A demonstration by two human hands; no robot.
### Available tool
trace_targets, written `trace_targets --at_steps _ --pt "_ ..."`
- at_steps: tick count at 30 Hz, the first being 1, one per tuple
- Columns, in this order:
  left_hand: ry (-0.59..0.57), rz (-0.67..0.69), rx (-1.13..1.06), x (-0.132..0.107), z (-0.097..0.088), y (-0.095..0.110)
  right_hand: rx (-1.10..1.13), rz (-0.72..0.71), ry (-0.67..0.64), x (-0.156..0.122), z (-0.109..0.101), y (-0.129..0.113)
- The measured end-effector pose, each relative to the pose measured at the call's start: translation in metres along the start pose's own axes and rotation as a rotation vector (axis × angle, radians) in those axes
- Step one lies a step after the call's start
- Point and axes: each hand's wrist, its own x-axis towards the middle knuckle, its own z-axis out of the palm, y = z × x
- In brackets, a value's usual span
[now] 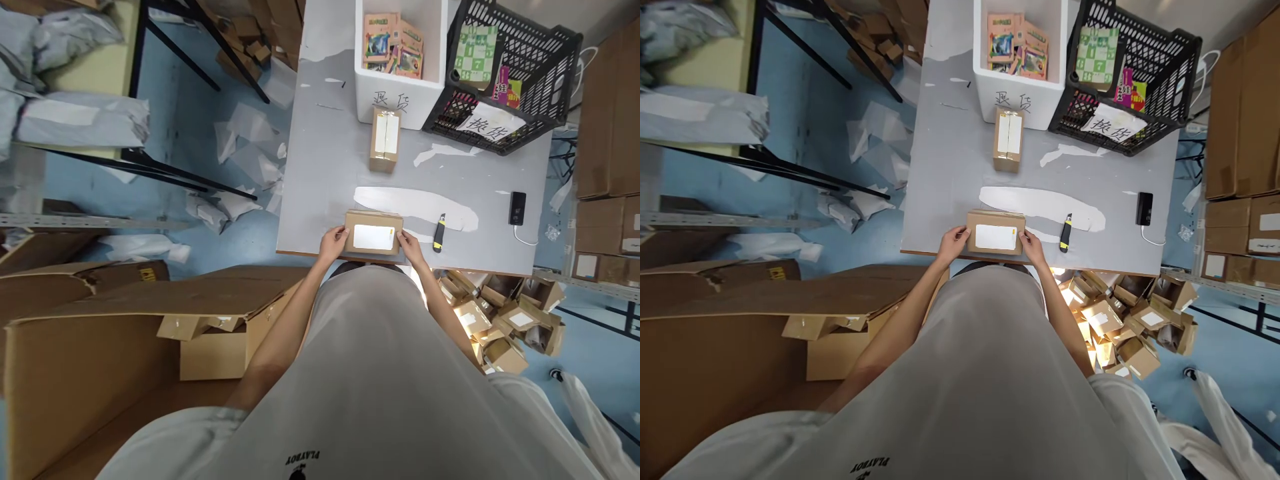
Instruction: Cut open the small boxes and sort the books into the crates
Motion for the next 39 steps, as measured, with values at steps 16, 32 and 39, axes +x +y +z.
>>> trace_targets --at_steps 16,32,39 --pt "0.002 -0.122 -0.059 -0.029 0.008 -0.048 0.021 0.173 0.067 -0.035 0.008 0.057" --pt "0.074 0.184 -0.044 -0.032 -0.008 0.015 -0.023 -0.117 0.142 -0.030 -0.009 0.000" --pt "0.033 0.113 -0.011 -0.021 -0.005 0.006 -0.043 -0.063 0.122 -0.019 -0.003 0.013"
